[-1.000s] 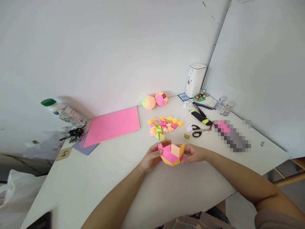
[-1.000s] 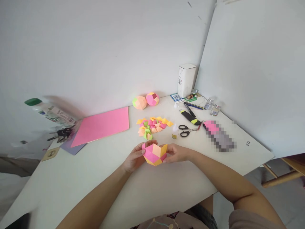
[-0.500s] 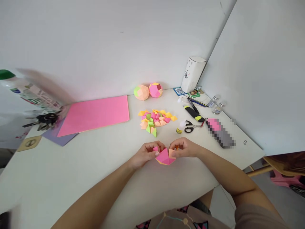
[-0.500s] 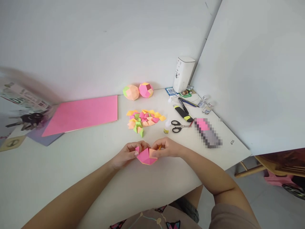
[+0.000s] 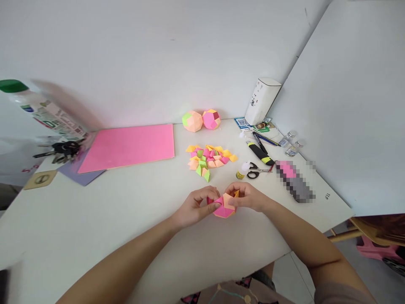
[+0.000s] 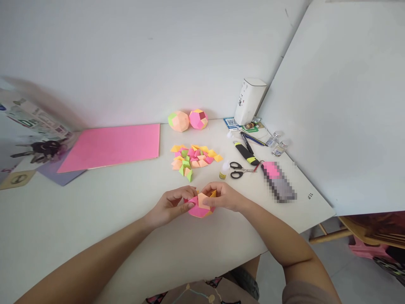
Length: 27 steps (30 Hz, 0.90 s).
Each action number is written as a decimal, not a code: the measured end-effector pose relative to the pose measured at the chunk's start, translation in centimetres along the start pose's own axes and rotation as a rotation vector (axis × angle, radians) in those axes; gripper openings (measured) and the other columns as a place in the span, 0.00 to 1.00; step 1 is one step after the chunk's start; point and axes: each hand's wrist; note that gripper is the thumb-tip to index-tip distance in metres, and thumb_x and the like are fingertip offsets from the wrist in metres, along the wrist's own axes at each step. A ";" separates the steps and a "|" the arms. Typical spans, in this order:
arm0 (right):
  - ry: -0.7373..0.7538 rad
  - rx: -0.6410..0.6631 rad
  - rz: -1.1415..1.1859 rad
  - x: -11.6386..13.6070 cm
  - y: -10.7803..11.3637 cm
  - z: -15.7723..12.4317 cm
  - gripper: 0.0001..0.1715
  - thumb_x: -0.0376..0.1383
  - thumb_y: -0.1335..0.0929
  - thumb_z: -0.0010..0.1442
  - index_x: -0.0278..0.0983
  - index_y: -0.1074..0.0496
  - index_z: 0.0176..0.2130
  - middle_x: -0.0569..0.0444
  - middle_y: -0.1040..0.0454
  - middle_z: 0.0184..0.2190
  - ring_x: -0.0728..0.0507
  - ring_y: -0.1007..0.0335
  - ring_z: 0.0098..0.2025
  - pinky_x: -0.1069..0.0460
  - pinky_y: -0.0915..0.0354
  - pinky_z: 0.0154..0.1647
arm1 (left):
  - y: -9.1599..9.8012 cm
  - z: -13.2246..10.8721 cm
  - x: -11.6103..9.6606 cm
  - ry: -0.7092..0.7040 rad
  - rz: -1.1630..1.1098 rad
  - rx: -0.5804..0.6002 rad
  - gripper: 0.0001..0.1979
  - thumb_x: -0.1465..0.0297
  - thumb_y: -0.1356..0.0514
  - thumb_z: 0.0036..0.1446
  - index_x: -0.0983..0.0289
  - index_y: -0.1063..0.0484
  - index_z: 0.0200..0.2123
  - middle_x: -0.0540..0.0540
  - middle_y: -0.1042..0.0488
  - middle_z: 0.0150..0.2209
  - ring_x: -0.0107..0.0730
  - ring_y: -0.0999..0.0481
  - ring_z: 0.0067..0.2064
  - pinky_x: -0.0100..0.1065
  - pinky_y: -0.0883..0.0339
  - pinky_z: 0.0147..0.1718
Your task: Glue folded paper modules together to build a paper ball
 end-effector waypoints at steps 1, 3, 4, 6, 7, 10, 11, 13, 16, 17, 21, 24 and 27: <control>-0.012 0.005 0.003 0.1 0.0 0.0 0.17 0.40 0.26 0.47 0.34 0.30 0.35 0.57 0.29 0.30 0.52 0.32 0.28 0.57 0.37 0.28 | 0.1 0.0 0.2 0.046 -0.082 0.010 0.03 0.71 0.39 0.53 0.63 0.26 0.29 0.54 0.30 0.32 0.31 0.32 0.35 0.36 0.39 0.37; -0.045 0.031 -0.019 0.3 0.0 -0.2 0.19 0.40 0.26 0.47 0.35 0.30 0.38 0.55 0.28 0.32 0.51 0.31 0.31 0.56 0.36 0.30 | 0.1 -0.1 0.6 0.146 -0.246 0.027 0.04 0.70 0.38 0.52 0.64 0.26 0.28 0.52 0.31 0.30 0.29 0.33 0.32 0.33 0.39 0.34; -0.054 0.048 -0.041 0.3 -0.1 -0.2 0.20 0.40 0.27 0.47 0.36 0.30 0.39 0.54 0.28 0.33 0.50 0.30 0.32 0.55 0.35 0.32 | 0.1 -0.1 0.7 0.197 -0.320 0.036 0.04 0.70 0.38 0.52 0.64 0.26 0.28 0.51 0.32 0.28 0.27 0.33 0.31 0.32 0.40 0.33; -0.031 0.046 -0.098 0.4 -0.2 -0.4 0.19 0.42 0.28 0.50 0.36 0.30 0.40 0.53 0.27 0.34 0.48 0.30 0.34 0.53 0.35 0.34 | -0.1 -0.1 0.9 0.289 -0.440 0.046 0.05 0.69 0.37 0.50 0.65 0.26 0.27 0.50 0.32 0.26 0.25 0.34 0.29 0.30 0.41 0.31; 0.019 -0.010 -0.146 0.5 -0.2 -0.5 0.17 0.42 0.29 0.51 0.36 0.30 0.38 0.53 0.27 0.32 0.48 0.30 0.33 0.53 0.35 0.33 | -0.2 -0.2 1.0 0.328 -0.485 0.048 0.05 0.69 0.36 0.50 0.65 0.26 0.27 0.49 0.32 0.25 0.25 0.34 0.29 0.30 0.41 0.30; 0.359 -0.447 -0.419 0.5 -0.1 -0.9 0.15 0.41 0.33 0.55 0.35 0.35 0.23 0.57 0.35 0.19 0.50 0.38 0.23 0.53 0.40 0.26 | -0.5 -0.2 1.2 0.400 -0.562 0.046 0.06 0.69 0.34 0.47 0.66 0.26 0.25 0.49 0.32 0.25 0.24 0.33 0.28 0.28 0.41 0.29; 0.502 -0.634 -0.520 0.6 0.1 -1.0 0.18 0.40 0.34 0.56 0.36 0.39 0.19 0.60 0.40 0.16 0.51 0.43 0.21 0.54 0.43 0.24 | -0.5 -0.2 1.2 0.412 -0.576 0.038 0.06 0.69 0.34 0.46 0.66 0.26 0.25 0.49 0.31 0.25 0.25 0.32 0.28 0.28 0.41 0.28; 0.720 -0.937 -0.628 0.7 0.5 -1.1 0.19 0.37 0.35 0.56 0.37 0.44 0.18 0.61 0.46 0.15 0.51 0.48 0.20 0.53 0.45 0.23 | -0.4 -0.2 1.3 0.432 -0.604 0.006 0.07 0.68 0.33 0.45 0.66 0.26 0.25 0.50 0.30 0.25 0.26 0.31 0.28 0.28 0.40 0.28; 0.724 -1.097 -0.586 0.5 1.3 -0.6 0.03 0.33 0.36 0.54 0.38 0.39 0.30 0.58 0.39 0.24 0.49 0.41 0.25 0.53 0.42 0.26 | -0.2 -0.1 1.5 0.465 -0.641 -0.047 0.08 0.68 0.32 0.43 0.65 0.26 0.25 0.50 0.28 0.26 0.26 0.29 0.28 0.28 0.38 0.28; 0.658 -1.095 -0.584 0.3 1.6 -0.2 0.08 0.32 0.36 0.52 0.38 0.38 0.35 0.55 0.36 0.30 0.48 0.38 0.29 0.52 0.40 0.27 | -0.1 -0.1 1.5 0.474 -0.648 -0.058 0.08 0.68 0.32 0.42 0.65 0.26 0.25 0.50 0.27 0.26 0.26 0.29 0.27 0.28 0.38 0.28; 0.373 -0.975 -0.744 -1.4 2.7 1.4 0.28 0.31 0.33 0.45 0.38 0.41 0.47 0.45 0.35 0.46 0.38 0.38 0.48 0.44 0.36 0.41 | 0.0 0.1 1.6 0.496 -0.651 -0.063 0.09 0.67 0.31 0.42 0.66 0.24 0.27 0.52 0.26 0.27 0.27 0.28 0.29 0.30 0.36 0.31; 0.262 -0.917 -0.764 -2.4 3.4 2.2 0.27 0.34 0.32 0.47 0.38 0.41 0.48 0.43 0.34 0.47 0.35 0.38 0.50 0.40 0.37 0.45 | 0.0 0.1 1.7 0.495 -0.651 -0.044 0.09 0.67 0.32 0.44 0.66 0.24 0.28 0.52 0.25 0.28 0.28 0.27 0.30 0.31 0.35 0.32; 0.390 -0.831 -0.685 -2.1 3.2 1.9 0.26 0.37 0.32 0.51 0.39 0.43 0.48 0.46 0.32 0.45 0.39 0.34 0.45 0.41 0.36 0.44 | 0.0 0.1 1.8 0.498 -0.645 -0.027 0.09 0.68 0.33 0.44 0.67 0.24 0.30 0.53 0.25 0.29 0.30 0.27 0.32 0.31 0.35 0.34</control>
Point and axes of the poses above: each hand's wrist, its own z-axis towards the middle knuckle, its own y-axis out of the back of the hand, x = y × z
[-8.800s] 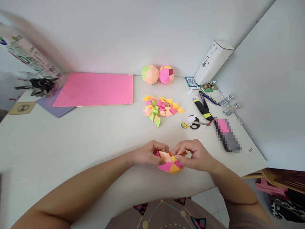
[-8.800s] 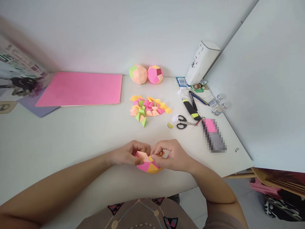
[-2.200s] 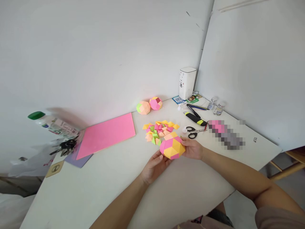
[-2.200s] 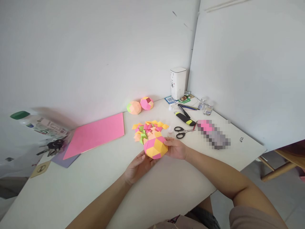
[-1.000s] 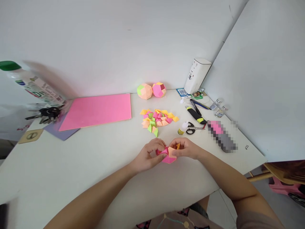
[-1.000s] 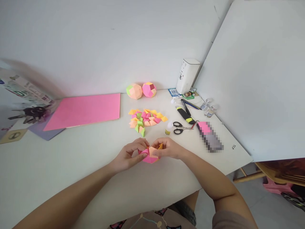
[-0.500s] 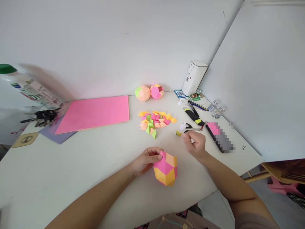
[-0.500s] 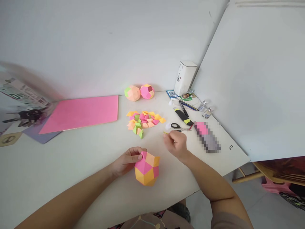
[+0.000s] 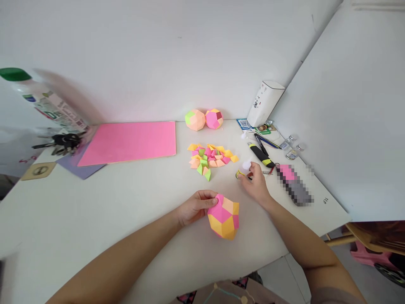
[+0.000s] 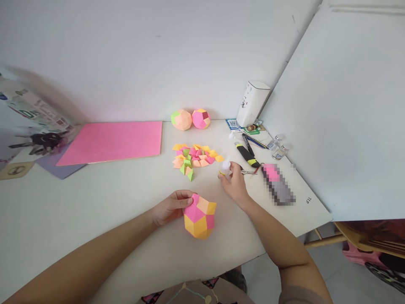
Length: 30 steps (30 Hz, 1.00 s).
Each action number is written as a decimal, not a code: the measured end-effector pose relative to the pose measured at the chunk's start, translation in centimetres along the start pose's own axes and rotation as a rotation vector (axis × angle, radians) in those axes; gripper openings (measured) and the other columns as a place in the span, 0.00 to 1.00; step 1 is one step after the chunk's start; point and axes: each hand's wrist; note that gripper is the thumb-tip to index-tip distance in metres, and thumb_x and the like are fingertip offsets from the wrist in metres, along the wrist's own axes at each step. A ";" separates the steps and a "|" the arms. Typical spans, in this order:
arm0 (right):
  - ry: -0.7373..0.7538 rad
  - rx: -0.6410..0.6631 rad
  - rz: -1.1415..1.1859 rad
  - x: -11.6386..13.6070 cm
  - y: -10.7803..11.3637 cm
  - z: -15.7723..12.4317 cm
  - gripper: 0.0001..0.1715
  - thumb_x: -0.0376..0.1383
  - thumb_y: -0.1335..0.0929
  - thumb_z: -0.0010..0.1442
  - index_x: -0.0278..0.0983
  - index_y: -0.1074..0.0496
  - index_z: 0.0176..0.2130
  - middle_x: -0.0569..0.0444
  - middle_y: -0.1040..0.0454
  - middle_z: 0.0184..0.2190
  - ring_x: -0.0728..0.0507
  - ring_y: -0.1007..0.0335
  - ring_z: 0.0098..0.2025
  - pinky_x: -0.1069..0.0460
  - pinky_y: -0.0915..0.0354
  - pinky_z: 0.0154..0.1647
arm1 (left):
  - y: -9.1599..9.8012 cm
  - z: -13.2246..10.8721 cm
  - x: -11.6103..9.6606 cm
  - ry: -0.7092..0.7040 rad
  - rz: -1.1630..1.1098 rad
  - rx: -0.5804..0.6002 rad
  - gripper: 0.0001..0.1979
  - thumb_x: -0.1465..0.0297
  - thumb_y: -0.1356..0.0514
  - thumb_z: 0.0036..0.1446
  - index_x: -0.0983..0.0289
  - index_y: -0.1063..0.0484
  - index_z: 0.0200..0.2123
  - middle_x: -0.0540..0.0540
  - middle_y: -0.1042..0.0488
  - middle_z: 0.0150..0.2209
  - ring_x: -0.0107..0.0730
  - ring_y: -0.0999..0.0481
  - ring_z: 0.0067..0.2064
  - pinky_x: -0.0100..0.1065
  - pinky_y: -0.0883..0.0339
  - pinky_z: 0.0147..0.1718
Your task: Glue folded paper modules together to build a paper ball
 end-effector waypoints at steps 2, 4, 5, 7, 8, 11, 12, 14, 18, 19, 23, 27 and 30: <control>0.128 0.053 0.170 1.0 0.6 -0.4 0.27 0.37 0.32 0.53 0.41 0.47 0.49 0.49 0.32 0.42 0.44 0.32 0.39 0.44 0.34 0.41 | 0.1 0.1 0.0 0.009 0.007 0.005 0.09 0.68 0.33 0.45 0.67 0.24 0.30 0.54 0.25 0.30 0.30 0.27 0.32 0.32 0.35 0.34; 0.212 0.141 0.281 2.3 1.5 -0.8 0.27 0.36 0.31 0.53 0.43 0.47 0.49 0.54 0.33 0.37 0.48 0.33 0.31 0.48 0.33 0.35 | 0.2 0.2 0.0 0.020 0.012 0.006 0.09 0.68 0.33 0.45 0.67 0.24 0.30 0.54 0.25 0.30 0.30 0.27 0.32 0.31 0.36 0.34; 0.244 0.167 0.296 3.0 1.9 -1.0 0.26 0.36 0.31 0.53 0.44 0.44 0.48 0.55 0.34 0.36 0.48 0.34 0.31 0.49 0.34 0.34 | 0.2 0.2 0.0 0.024 0.014 0.007 0.08 0.68 0.33 0.46 0.67 0.24 0.30 0.54 0.25 0.30 0.29 0.27 0.31 0.30 0.36 0.33; 0.326 0.211 0.277 4.0 2.6 -1.2 0.21 0.36 0.30 0.52 0.42 0.37 0.45 0.52 0.34 0.38 0.45 0.34 0.36 0.49 0.34 0.36 | 0.2 0.2 0.0 0.026 0.016 0.011 0.08 0.69 0.34 0.46 0.68 0.25 0.28 0.53 0.26 0.28 0.27 0.28 0.30 0.29 0.37 0.31; 0.345 0.205 0.280 4.3 2.9 -1.2 0.18 0.36 0.30 0.52 0.42 0.34 0.43 0.51 0.33 0.38 0.43 0.34 0.39 0.48 0.35 0.37 | 0.1 0.3 -0.1 0.026 0.016 0.011 0.07 0.69 0.34 0.45 0.68 0.25 0.27 0.53 0.26 0.27 0.27 0.28 0.29 0.28 0.38 0.31; 0.259 0.169 0.428 4.4 3.3 -1.0 0.18 0.37 0.28 0.49 0.42 0.32 0.42 0.52 0.34 0.38 0.44 0.35 0.37 0.51 0.35 0.32 | 0.0 0.3 -0.1 0.034 0.016 0.008 0.07 0.70 0.34 0.45 0.68 0.26 0.26 0.52 0.28 0.26 0.25 0.29 0.28 0.28 0.38 0.29; 0.211 0.167 0.502 4.3 3.3 -1.0 0.20 0.37 0.27 0.48 0.43 0.32 0.41 0.52 0.34 0.38 0.46 0.36 0.35 0.52 0.36 0.29 | 0.0 0.3 -0.1 0.039 0.017 0.006 0.07 0.70 0.34 0.45 0.68 0.26 0.26 0.52 0.28 0.26 0.26 0.30 0.28 0.28 0.38 0.29; 0.142 0.197 0.631 4.1 3.3 -0.8 0.22 0.38 0.25 0.44 0.43 0.32 0.40 0.53 0.36 0.37 0.47 0.37 0.32 0.54 0.39 0.24 | 0.0 0.3 -0.2 0.045 0.023 0.004 0.07 0.70 0.34 0.45 0.67 0.26 0.26 0.52 0.28 0.26 0.26 0.30 0.28 0.28 0.38 0.29; 0.125 0.315 0.743 4.3 3.4 -0.8 0.23 0.44 0.24 0.42 0.41 0.30 0.37 0.52 0.35 0.36 0.49 0.38 0.28 0.56 0.42 0.19 | 0.1 0.3 -0.2 0.041 0.037 0.028 0.07 0.70 0.34 0.45 0.67 0.27 0.24 0.51 0.29 0.25 0.25 0.31 0.27 0.27 0.40 0.28; 0.131 0.344 0.750 4.5 3.4 -0.9 0.24 0.45 0.24 0.42 0.41 0.31 0.38 0.51 0.33 0.37 0.50 0.38 0.27 0.55 0.42 0.18 | 0.1 0.3 -0.2 0.040 0.041 0.031 0.07 0.70 0.34 0.45 0.67 0.27 0.25 0.51 0.30 0.25 0.25 0.32 0.27 0.27 0.40 0.28; 0.180 0.391 0.731 5.1 3.2 -1.5 0.22 0.46 0.27 0.48 0.41 0.32 0.40 0.48 0.28 0.37 0.47 0.33 0.29 0.55 0.40 0.19 | 0.3 0.3 -0.1 0.039 0.058 0.034 0.07 0.69 0.34 0.46 0.67 0.26 0.28 0.52 0.30 0.26 0.26 0.31 0.28 0.28 0.39 0.29; 0.251 0.315 0.684 5.3 2.8 -1.9 0.22 0.48 0.28 0.49 0.39 0.33 0.39 0.49 0.27 0.33 0.43 0.31 0.34 0.52 0.36 0.25 | 0.4 0.4 0.0 0.039 0.056 0.053 0.06 0.69 0.35 0.47 0.67 0.26 0.27 0.52 0.28 0.27 0.26 0.31 0.29 0.28 0.39 0.30; 0.266 0.284 0.631 5.3 2.6 -2.1 0.23 0.50 0.29 0.49 0.39 0.34 0.39 0.49 0.27 0.32 0.43 0.31 0.34 0.49 0.34 0.29 | 0.4 0.3 0.0 0.046 0.070 0.058 0.06 0.68 0.35 0.47 0.66 0.25 0.27 0.52 0.28 0.27 0.26 0.31 0.30 0.29 0.39 0.31</control>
Point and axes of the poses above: each hand's wrist, its own z-axis towards the middle knuckle, its own y-axis out of the back of the hand, x = y × z
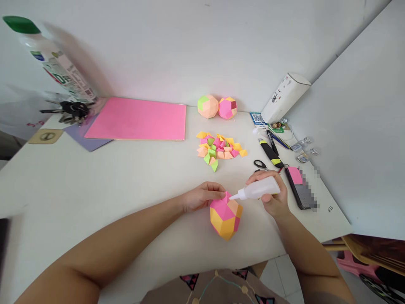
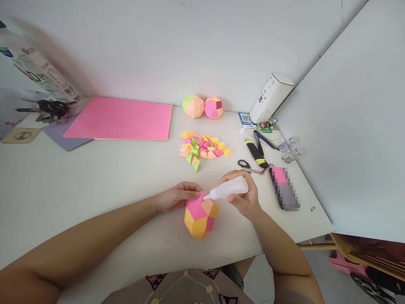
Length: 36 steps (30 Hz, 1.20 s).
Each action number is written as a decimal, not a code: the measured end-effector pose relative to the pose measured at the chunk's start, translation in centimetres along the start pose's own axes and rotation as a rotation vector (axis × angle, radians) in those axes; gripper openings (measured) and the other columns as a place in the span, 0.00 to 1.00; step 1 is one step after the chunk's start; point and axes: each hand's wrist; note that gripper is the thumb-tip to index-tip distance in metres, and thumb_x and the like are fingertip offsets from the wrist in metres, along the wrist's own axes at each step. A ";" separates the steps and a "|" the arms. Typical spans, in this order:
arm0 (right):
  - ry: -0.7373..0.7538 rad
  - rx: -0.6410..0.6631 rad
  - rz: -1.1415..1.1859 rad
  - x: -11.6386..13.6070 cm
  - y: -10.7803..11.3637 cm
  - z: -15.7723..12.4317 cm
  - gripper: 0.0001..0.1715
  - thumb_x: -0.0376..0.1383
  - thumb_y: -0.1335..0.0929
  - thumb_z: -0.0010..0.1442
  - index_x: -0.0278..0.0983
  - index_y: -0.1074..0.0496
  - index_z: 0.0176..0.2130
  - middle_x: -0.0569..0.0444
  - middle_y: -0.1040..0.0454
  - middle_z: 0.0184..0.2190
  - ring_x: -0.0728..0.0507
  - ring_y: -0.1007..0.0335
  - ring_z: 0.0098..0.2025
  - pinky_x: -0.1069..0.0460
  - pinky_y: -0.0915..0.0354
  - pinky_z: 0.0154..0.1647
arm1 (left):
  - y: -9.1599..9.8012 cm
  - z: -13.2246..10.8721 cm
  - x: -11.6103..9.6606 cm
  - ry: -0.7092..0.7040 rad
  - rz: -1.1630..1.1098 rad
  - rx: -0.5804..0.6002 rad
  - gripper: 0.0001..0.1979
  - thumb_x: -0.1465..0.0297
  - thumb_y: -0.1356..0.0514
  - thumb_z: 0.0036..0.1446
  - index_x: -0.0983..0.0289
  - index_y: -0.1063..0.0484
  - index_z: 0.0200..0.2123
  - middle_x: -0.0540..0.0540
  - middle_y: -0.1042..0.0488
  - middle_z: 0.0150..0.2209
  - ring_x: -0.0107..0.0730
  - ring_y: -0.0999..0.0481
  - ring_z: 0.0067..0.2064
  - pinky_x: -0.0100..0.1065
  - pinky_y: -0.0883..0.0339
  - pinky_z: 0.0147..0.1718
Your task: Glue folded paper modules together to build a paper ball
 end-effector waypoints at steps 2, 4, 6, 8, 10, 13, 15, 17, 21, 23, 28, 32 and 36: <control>0.001 0.000 -0.029 0.0 -0.2 -0.1 0.23 0.50 0.29 0.49 0.40 0.34 0.39 0.49 0.27 0.32 0.43 0.31 0.35 0.49 0.34 0.30 | -0.1 0.0 0.0 0.007 0.027 0.008 0.07 0.68 0.35 0.48 0.66 0.25 0.29 0.52 0.28 0.27 0.26 0.31 0.29 0.29 0.39 0.31; 0.007 0.002 -0.054 0.1 -0.3 -0.1 0.22 0.49 0.29 0.49 0.40 0.34 0.39 0.50 0.27 0.32 0.43 0.32 0.35 0.49 0.34 0.31 | -0.1 0.0 0.0 0.007 0.059 0.018 0.07 0.67 0.36 0.48 0.66 0.25 0.29 0.52 0.28 0.27 0.26 0.32 0.29 0.29 0.40 0.30; 0.022 -0.008 -0.077 0.1 -0.3 -0.2 0.21 0.49 0.29 0.50 0.40 0.33 0.39 0.50 0.27 0.32 0.43 0.32 0.35 0.49 0.35 0.31 | -0.2 0.0 -0.1 0.004 0.073 0.020 0.07 0.67 0.36 0.49 0.66 0.25 0.30 0.51 0.29 0.27 0.26 0.32 0.29 0.30 0.40 0.30; 0.037 -0.020 -0.092 0.1 -0.3 -0.2 0.20 0.48 0.29 0.50 0.41 0.33 0.39 0.50 0.27 0.32 0.43 0.33 0.35 0.49 0.35 0.31 | -0.3 -0.1 -0.1 0.006 0.076 0.016 0.07 0.67 0.36 0.49 0.66 0.25 0.30 0.51 0.29 0.26 0.26 0.32 0.29 0.30 0.40 0.30; 0.039 -0.013 -0.091 0.1 -0.3 -0.2 0.20 0.48 0.29 0.51 0.41 0.34 0.39 0.50 0.27 0.32 0.43 0.33 0.35 0.49 0.35 0.31 | -0.4 -0.1 -0.2 0.011 0.080 0.012 0.07 0.67 0.36 0.48 0.66 0.24 0.29 0.52 0.29 0.27 0.26 0.32 0.29 0.30 0.40 0.30; 0.035 0.018 -0.097 0.0 -0.3 -0.3 0.21 0.50 0.30 0.50 0.41 0.34 0.39 0.50 0.27 0.32 0.42 0.33 0.35 0.48 0.35 0.31 | -0.5 -0.1 -0.3 0.014 0.091 0.008 0.07 0.67 0.35 0.48 0.66 0.24 0.28 0.52 0.28 0.27 0.26 0.31 0.29 0.29 0.40 0.30; 0.048 0.010 -0.116 0.0 -0.4 -0.4 0.21 0.50 0.30 0.51 0.42 0.34 0.40 0.50 0.27 0.32 0.42 0.33 0.35 0.48 0.35 0.31 | -0.5 -0.2 -0.3 0.014 0.095 0.005 0.08 0.67 0.35 0.47 0.66 0.24 0.29 0.52 0.28 0.26 0.27 0.31 0.28 0.30 0.40 0.30; 0.065 -0.001 -0.125 0.1 -0.4 -0.4 0.20 0.49 0.30 0.51 0.42 0.34 0.40 0.50 0.27 0.32 0.42 0.33 0.35 0.47 0.35 0.32 | -0.5 -0.2 -0.3 0.015 0.100 0.005 0.07 0.67 0.35 0.47 0.66 0.24 0.29 0.52 0.27 0.27 0.27 0.31 0.29 0.30 0.39 0.31; 0.067 0.045 -0.127 0.2 -0.4 -0.5 0.21 0.50 0.30 0.51 0.42 0.34 0.40 0.49 0.27 0.32 0.42 0.33 0.35 0.47 0.34 0.32 | -0.6 -0.2 -0.2 0.009 0.102 0.004 0.07 0.67 0.35 0.47 0.65 0.23 0.29 0.53 0.26 0.28 0.28 0.30 0.30 0.31 0.38 0.31; 0.073 0.045 -0.147 0.3 -0.4 -0.6 0.22 0.51 0.31 0.51 0.42 0.35 0.40 0.49 0.27 0.32 0.41 0.33 0.35 0.46 0.34 0.33 | -0.6 -0.2 -0.3 0.008 0.097 -0.004 0.07 0.67 0.35 0.47 0.65 0.23 0.29 0.53 0.26 0.28 0.29 0.30 0.30 0.31 0.38 0.31; 0.066 0.065 -0.129 0.3 -0.4 -0.8 0.21 0.50 0.30 0.51 0.42 0.35 0.40 0.49 0.27 0.33 0.42 0.32 0.35 0.47 0.33 0.33 | -0.7 -0.2 -0.4 0.010 0.087 -0.017 0.07 0.68 0.35 0.46 0.66 0.24 0.27 0.53 0.27 0.27 0.28 0.31 0.29 0.30 0.39 0.30; 0.081 0.073 -0.117 0.3 -0.4 -0.8 0.21 0.49 0.30 0.51 0.41 0.35 0.40 0.49 0.27 0.33 0.42 0.32 0.35 0.46 0.33 0.33 | -0.7 -0.2 -0.3 0.022 0.052 -0.045 0.07 0.68 0.34 0.45 0.66 0.24 0.27 0.52 0.27 0.26 0.27 0.31 0.28 0.30 0.39 0.29; 0.086 0.033 -0.156 0.3 -0.4 -0.8 0.20 0.50 0.30 0.52 0.41 0.35 0.39 0.48 0.27 0.33 0.41 0.31 0.36 0.45 0.32 0.34 | -0.7 -0.2 -0.2 0.027 0.064 -0.046 0.07 0.67 0.34 0.45 0.66 0.24 0.28 0.53 0.27 0.26 0.28 0.31 0.28 0.30 0.39 0.29</control>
Point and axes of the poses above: each hand's wrist, its own z-axis towards the middle knuckle, its own y-axis out of the back of the hand, x = y × z
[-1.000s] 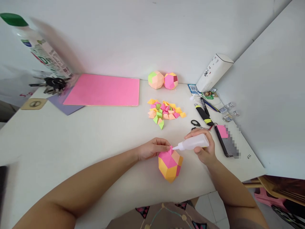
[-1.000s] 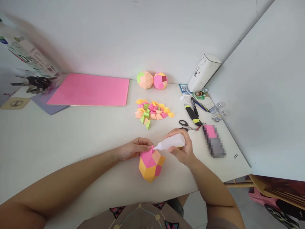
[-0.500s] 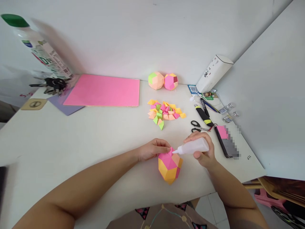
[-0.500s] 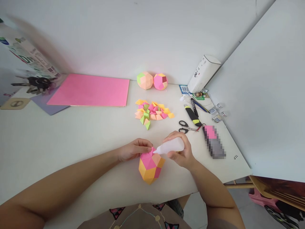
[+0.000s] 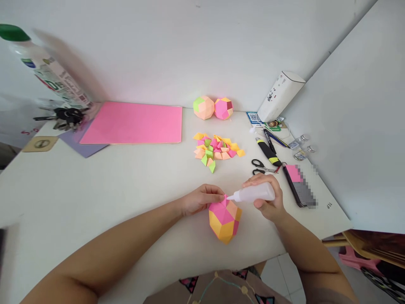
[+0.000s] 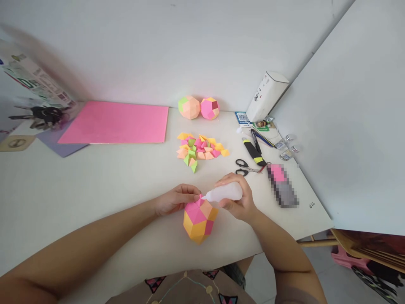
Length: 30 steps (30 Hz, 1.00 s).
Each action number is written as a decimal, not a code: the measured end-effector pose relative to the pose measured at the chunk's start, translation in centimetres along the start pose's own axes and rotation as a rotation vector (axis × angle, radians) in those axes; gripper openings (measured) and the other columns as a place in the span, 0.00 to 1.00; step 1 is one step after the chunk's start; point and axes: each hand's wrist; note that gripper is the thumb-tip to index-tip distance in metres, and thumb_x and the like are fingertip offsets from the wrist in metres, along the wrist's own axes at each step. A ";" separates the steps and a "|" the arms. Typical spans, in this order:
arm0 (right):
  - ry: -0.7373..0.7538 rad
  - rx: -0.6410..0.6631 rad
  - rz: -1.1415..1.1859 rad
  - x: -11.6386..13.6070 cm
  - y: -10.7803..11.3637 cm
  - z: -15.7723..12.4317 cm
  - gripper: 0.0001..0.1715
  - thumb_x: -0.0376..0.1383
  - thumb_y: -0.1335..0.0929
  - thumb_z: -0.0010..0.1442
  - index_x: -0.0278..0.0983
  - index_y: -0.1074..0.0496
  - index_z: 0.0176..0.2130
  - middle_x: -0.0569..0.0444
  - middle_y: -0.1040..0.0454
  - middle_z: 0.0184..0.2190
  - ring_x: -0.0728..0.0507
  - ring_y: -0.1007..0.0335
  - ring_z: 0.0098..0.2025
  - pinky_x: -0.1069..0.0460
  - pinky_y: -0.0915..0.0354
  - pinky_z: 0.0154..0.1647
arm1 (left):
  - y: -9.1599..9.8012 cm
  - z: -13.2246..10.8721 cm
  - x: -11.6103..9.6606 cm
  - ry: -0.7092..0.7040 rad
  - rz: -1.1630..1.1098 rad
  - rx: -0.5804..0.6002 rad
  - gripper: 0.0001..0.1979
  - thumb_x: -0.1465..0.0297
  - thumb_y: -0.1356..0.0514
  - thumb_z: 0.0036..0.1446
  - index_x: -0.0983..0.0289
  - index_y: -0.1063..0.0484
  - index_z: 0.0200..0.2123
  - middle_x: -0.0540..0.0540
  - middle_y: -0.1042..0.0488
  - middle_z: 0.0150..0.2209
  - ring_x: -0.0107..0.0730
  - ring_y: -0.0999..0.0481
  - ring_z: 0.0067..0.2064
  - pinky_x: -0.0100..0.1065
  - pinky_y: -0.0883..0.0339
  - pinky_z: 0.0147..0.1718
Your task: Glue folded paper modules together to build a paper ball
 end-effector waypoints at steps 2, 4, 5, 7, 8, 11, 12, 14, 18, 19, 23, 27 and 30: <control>0.002 0.026 0.015 0.0 0.0 0.0 0.20 0.49 0.30 0.52 0.41 0.35 0.39 0.48 0.27 0.33 0.42 0.31 0.35 0.46 0.32 0.32 | 0.0 0.0 0.0 -0.004 0.000 0.005 0.07 0.68 0.34 0.45 0.66 0.24 0.27 0.52 0.28 0.25 0.27 0.31 0.28 0.30 0.40 0.29; 0.013 0.050 0.029 0.0 0.0 -0.1 0.21 0.49 0.30 0.51 0.41 0.35 0.40 0.49 0.27 0.32 0.42 0.31 0.34 0.47 0.32 0.31 | 0.0 0.0 0.1 -0.007 -0.005 0.007 0.07 0.68 0.34 0.45 0.66 0.24 0.26 0.52 0.28 0.25 0.27 0.32 0.27 0.29 0.40 0.28; 0.018 0.051 0.028 0.0 0.0 -0.1 0.21 0.49 0.30 0.51 0.41 0.35 0.40 0.49 0.27 0.32 0.42 0.31 0.34 0.47 0.32 0.30 | 0.0 0.0 0.1 -0.006 -0.006 0.005 0.07 0.68 0.34 0.45 0.66 0.24 0.26 0.52 0.28 0.25 0.27 0.32 0.27 0.29 0.40 0.28; 0.026 0.032 0.012 0.0 0.0 -0.1 0.20 0.49 0.30 0.52 0.41 0.35 0.40 0.49 0.27 0.33 0.42 0.31 0.34 0.46 0.32 0.32 | 0.0 0.0 0.0 0.002 0.003 0.002 0.07 0.68 0.34 0.45 0.66 0.24 0.26 0.52 0.28 0.25 0.27 0.32 0.27 0.30 0.40 0.29; 0.027 0.019 0.001 0.0 0.0 0.0 0.19 0.49 0.31 0.52 0.41 0.35 0.40 0.49 0.26 0.33 0.42 0.31 0.35 0.46 0.32 0.33 | 0.0 0.0 0.0 0.007 0.011 0.001 0.07 0.68 0.34 0.45 0.66 0.24 0.27 0.52 0.28 0.25 0.27 0.32 0.27 0.30 0.41 0.29; 0.028 0.008 -0.002 0.0 0.0 0.0 0.19 0.49 0.31 0.53 0.42 0.35 0.39 0.49 0.26 0.33 0.42 0.31 0.35 0.46 0.32 0.33 | 0.1 0.0 0.1 0.012 0.024 -0.002 0.07 0.67 0.34 0.45 0.66 0.24 0.27 0.52 0.28 0.25 0.27 0.32 0.28 0.30 0.41 0.29; 0.027 0.017 0.011 0.1 0.0 0.0 0.19 0.48 0.31 0.53 0.41 0.35 0.40 0.49 0.26 0.33 0.42 0.31 0.35 0.46 0.32 0.33 | 0.1 0.0 0.2 0.011 0.021 -0.002 0.07 0.67 0.34 0.45 0.66 0.24 0.27 0.52 0.28 0.25 0.27 0.32 0.28 0.30 0.41 0.29; 0.024 0.035 0.039 0.1 -0.1 0.0 0.19 0.48 0.30 0.53 0.41 0.34 0.40 0.49 0.27 0.33 0.43 0.31 0.34 0.47 0.32 0.32 | 0.1 0.1 0.2 0.010 0.011 -0.002 0.08 0.67 0.34 0.45 0.66 0.24 0.27 0.52 0.27 0.26 0.27 0.31 0.28 0.30 0.40 0.30; 0.026 0.008 0.027 0.1 -0.1 0.0 0.18 0.48 0.30 0.53 0.41 0.35 0.39 0.49 0.27 0.33 0.42 0.31 0.35 0.46 0.32 0.33 | 0.1 0.1 0.3 0.008 0.005 0.007 0.08 0.67 0.34 0.45 0.66 0.24 0.27 0.52 0.27 0.26 0.27 0.32 0.28 0.30 0.41 0.30; 0.026 -0.002 0.021 0.1 -0.2 0.0 0.18 0.48 0.30 0.53 0.41 0.34 0.39 0.49 0.27 0.33 0.42 0.31 0.35 0.46 0.32 0.33 | 0.1 0.1 0.3 0.008 0.006 0.010 0.08 0.67 0.34 0.45 0.66 0.24 0.27 0.52 0.27 0.26 0.27 0.32 0.28 0.30 0.41 0.30; 0.024 0.020 0.049 0.1 -0.2 0.1 0.18 0.47 0.30 0.53 0.41 0.34 0.40 0.49 0.27 0.33 0.43 0.31 0.34 0.47 0.33 0.32 | 0.0 0.0 0.1 0.015 0.016 -0.002 0.08 0.67 0.34 0.44 0.67 0.24 0.27 0.53 0.27 0.25 0.28 0.32 0.28 0.31 0.41 0.30; 0.039 0.001 0.061 0.0 -0.2 0.1 0.18 0.45 0.30 0.53 0.40 0.34 0.41 0.49 0.27 0.34 0.43 0.32 0.35 0.47 0.33 0.34 | 0.1 -0.1 0.1 0.018 0.015 -0.010 0.08 0.67 0.34 0.44 0.66 0.24 0.27 0.52 0.27 0.26 0.27 0.32 0.28 0.30 0.41 0.30; 0.047 -0.007 0.088 -0.1 -0.2 0.1 0.18 0.44 0.29 0.53 0.40 0.33 0.41 0.49 0.27 0.34 0.43 0.32 0.35 0.48 0.34 0.34 | 0.2 0.0 0.2 0.014 0.016 0.005 0.08 0.67 0.34 0.44 0.66 0.24 0.27 0.52 0.27 0.26 0.27 0.31 0.29 0.31 0.41 0.30</control>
Point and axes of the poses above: each hand's wrist, its own z-axis towards the middle knuckle, its own y-axis out of the back of the hand, x = y × z
